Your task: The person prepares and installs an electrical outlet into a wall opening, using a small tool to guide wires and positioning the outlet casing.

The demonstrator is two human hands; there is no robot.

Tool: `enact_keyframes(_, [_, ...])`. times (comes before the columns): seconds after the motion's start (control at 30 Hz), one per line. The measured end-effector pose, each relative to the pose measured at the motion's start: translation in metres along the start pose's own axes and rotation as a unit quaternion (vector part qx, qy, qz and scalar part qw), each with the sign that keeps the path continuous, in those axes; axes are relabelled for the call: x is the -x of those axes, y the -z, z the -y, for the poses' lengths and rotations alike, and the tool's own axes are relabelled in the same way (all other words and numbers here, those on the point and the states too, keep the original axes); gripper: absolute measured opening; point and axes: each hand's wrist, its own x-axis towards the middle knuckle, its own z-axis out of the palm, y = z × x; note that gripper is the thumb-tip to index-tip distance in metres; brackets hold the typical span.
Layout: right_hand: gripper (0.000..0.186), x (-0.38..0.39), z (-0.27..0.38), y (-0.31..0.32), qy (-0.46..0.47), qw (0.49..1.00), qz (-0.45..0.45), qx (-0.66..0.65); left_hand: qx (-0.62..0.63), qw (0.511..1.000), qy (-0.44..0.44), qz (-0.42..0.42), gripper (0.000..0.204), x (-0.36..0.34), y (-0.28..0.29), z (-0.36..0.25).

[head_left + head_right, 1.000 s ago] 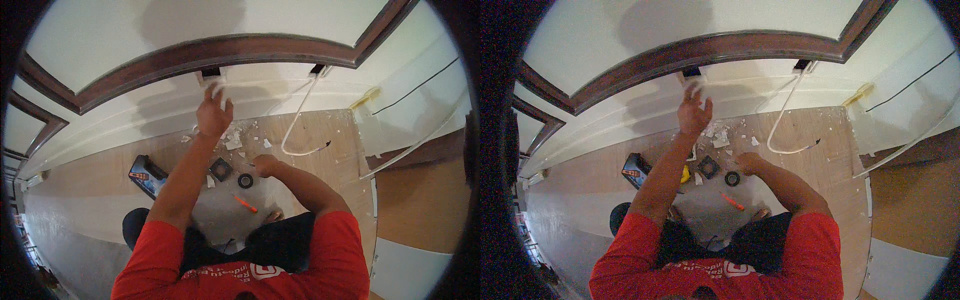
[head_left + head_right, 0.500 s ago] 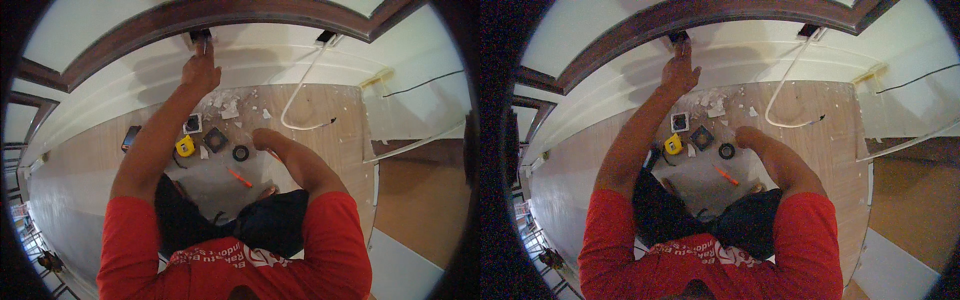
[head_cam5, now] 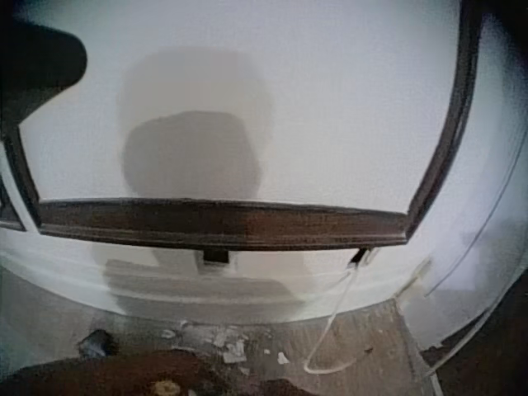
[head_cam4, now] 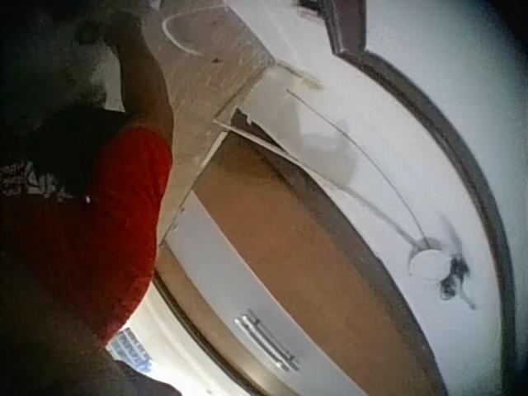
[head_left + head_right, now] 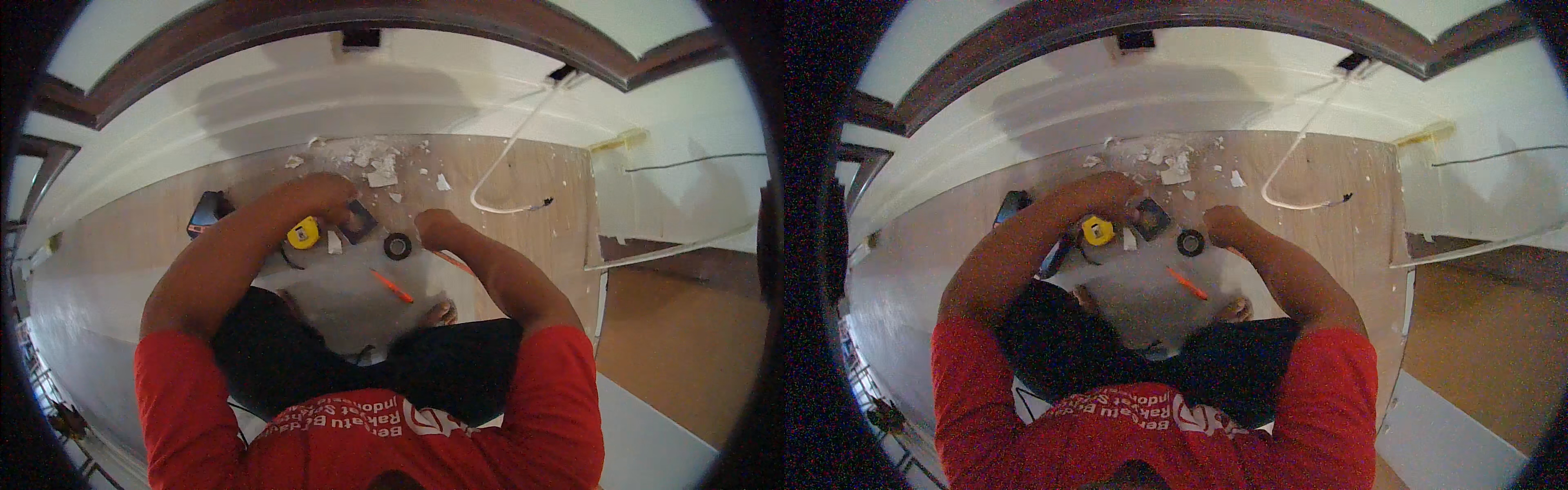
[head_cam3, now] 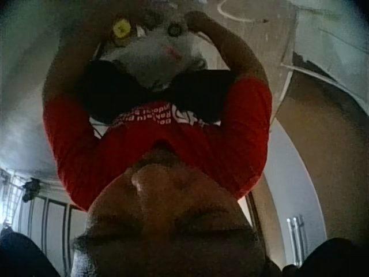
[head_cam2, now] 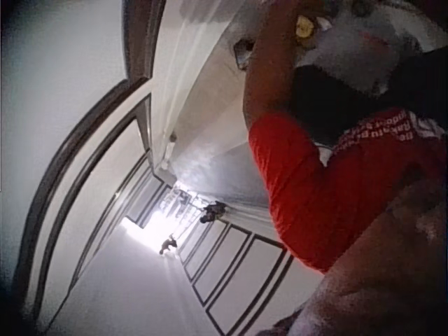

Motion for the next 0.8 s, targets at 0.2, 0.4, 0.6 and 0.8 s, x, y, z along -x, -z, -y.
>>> enact_keyframes(0.2, [0.032, -0.03, 0.046, 0.061, 0.032, 0.997, 0.023, 0.059, 0.004, 0.984, 0.177, -0.01, 0.042, 0.023, 0.044, 0.038])
enact_keyframes(0.4, [0.071, -0.098, 0.086, 0.081, 0.074, 0.995, -0.05, -0.045, -0.012, 0.986, 0.153, -0.065, 0.05, 0.051, 0.03, 0.061])
enact_keyframes(0.6, [0.108, -0.131, 0.136, 0.074, 0.113, 0.985, -0.112, 0.074, 0.022, 0.971, 0.221, -0.088, 0.052, 0.072, 0.026, 0.075])
enact_keyframes(0.8, [0.1, -0.162, 0.133, 0.058, 0.093, 0.988, -0.125, 0.021, 0.046, 0.969, 0.224, -0.09, 0.06, 0.081, 0.02, 0.091])
